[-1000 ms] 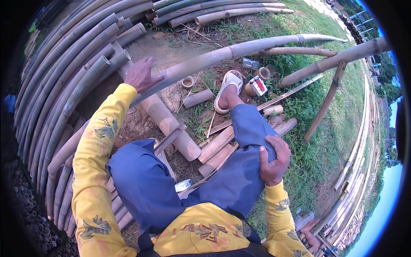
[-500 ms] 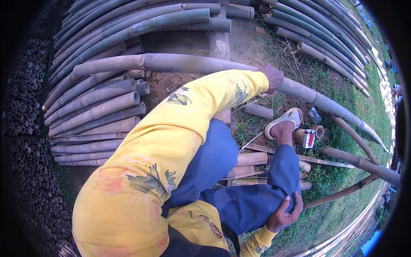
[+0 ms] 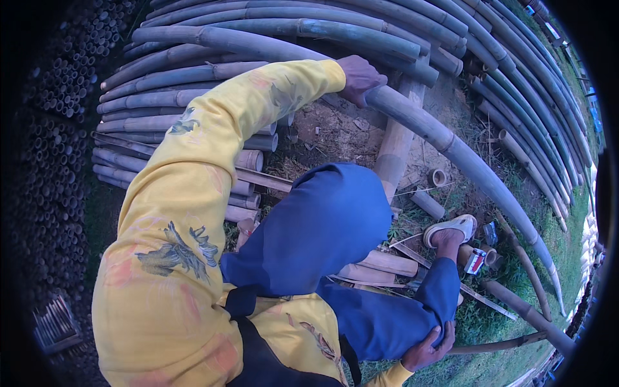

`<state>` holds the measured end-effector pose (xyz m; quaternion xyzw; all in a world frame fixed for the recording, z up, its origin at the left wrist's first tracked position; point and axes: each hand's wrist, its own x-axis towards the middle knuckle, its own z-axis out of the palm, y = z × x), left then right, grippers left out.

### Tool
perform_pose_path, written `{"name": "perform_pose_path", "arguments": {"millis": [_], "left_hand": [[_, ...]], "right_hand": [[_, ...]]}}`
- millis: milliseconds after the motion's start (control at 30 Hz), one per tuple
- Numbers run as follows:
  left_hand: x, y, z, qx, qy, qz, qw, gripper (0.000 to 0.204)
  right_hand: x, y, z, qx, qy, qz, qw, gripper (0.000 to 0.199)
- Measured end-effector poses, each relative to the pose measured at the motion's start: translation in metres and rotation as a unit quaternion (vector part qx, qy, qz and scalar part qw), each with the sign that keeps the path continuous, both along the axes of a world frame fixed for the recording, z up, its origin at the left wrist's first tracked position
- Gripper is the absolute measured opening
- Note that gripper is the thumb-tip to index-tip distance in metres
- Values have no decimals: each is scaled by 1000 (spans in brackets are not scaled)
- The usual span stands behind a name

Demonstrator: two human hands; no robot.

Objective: The person sits on the ground and uses a hand saw to cut long bamboo poles into shorter sections. They repeatedly position a pole, saw through it, and move the cut pieces aside.

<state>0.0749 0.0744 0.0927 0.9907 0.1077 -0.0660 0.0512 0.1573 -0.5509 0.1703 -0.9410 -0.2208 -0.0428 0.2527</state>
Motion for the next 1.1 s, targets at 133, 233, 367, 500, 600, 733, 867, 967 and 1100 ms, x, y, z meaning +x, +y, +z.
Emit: {"name": "perform_pose_path", "arguments": {"millis": [133,233,367,500,600,733,867,967,1100], "left_hand": [[-136,65,17,67,37,54,996,57],[-224,89,28,118,78,135,981,59],[-307,111,24,174,143,241,944,67],[-356,121,-4,277,176,311,892,60],[-368,122,-16,247,109,448,852,54],[-353,75,-16,200,-98,388,895,51],[-345,-38,-33,148,-246,429,857,53],[-358,-119,-76,41,-248,635,731,69],[-399,-165,-116,-60,-295,839,453,83]], "right_hand": [[8,11,7,-19,5,13,1000,36],[25,18,18,-127,-26,57,990,39],[39,54,29,-93,114,78,986,40],[45,126,8,-117,38,331,936,41],[46,198,-23,-95,71,464,878,38],[36,262,-89,-79,43,556,826,47],[26,279,-108,-71,-21,623,778,50],[30,251,-104,-74,0,609,790,50],[25,239,-116,-71,35,602,794,51]]}}
